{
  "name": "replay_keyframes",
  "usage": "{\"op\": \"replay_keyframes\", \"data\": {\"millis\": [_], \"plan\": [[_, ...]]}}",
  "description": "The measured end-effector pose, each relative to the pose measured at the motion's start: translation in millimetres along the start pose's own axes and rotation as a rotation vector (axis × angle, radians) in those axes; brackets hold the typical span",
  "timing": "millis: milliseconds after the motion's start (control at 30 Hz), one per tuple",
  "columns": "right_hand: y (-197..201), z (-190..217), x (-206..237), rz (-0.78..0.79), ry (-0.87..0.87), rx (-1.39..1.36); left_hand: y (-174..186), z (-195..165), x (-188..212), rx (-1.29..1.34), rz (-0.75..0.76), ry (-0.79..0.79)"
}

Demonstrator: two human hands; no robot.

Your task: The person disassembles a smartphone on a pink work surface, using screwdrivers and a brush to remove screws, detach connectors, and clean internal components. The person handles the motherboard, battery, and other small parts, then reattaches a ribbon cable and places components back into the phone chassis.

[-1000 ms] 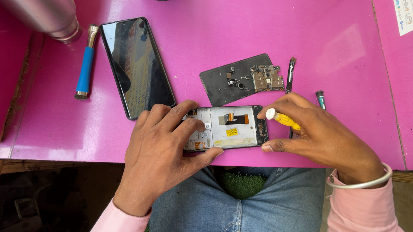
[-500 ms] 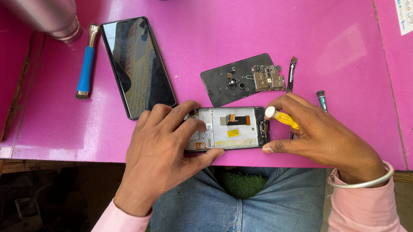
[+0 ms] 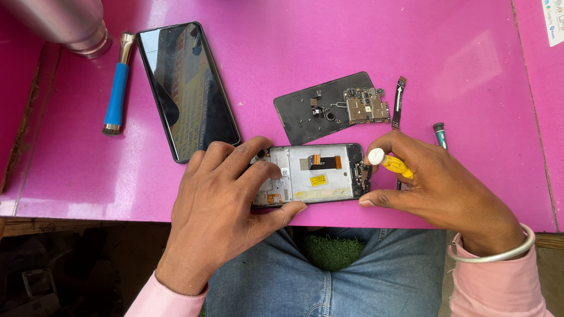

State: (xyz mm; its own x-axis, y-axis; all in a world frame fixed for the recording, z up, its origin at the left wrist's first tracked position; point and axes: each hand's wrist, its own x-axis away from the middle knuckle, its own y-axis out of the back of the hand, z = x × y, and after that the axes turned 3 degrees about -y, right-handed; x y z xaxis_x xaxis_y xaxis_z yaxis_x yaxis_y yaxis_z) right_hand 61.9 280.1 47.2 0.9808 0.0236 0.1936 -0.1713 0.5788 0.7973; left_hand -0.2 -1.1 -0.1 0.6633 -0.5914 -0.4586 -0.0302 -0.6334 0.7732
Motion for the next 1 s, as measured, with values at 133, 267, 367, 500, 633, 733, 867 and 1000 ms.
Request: {"op": "replay_keyframes", "data": {"millis": [133, 267, 367, 500, 633, 733, 867, 1000], "plan": [[-2, -4, 2, 0.011, 0.035, -0.095, 0, 0, 0, -0.003, 0.006, 0.01], [-5, -9, 3, 0.021, 0.141, -0.28, -1, 0, 0, -0.005, 0.007, 0.007], [-3, -12, 1, -0.035, -0.035, -0.284, 0, 0, 0, -0.005, 0.012, 0.01], [0, -16, -15, -0.222, -0.077, -0.356, 0, 0, 0, 0.002, 0.018, 0.02], [2, -16, -39, -0.346, 0.087, -0.335, 1, -1, 0, -0.006, 0.02, 0.013], [1, -11, -57, -0.355, 0.105, -0.378, 0, -1, -1, -0.005, 0.02, 0.011], [-3, -2, -72, -0.327, 0.052, -0.383, 1, -1, -1, 0.005, 0.002, -0.003], [-7, 0, -75, -0.308, 0.028, -0.374, 1, -2, -1, 0.011, -0.006, -0.007]]}}
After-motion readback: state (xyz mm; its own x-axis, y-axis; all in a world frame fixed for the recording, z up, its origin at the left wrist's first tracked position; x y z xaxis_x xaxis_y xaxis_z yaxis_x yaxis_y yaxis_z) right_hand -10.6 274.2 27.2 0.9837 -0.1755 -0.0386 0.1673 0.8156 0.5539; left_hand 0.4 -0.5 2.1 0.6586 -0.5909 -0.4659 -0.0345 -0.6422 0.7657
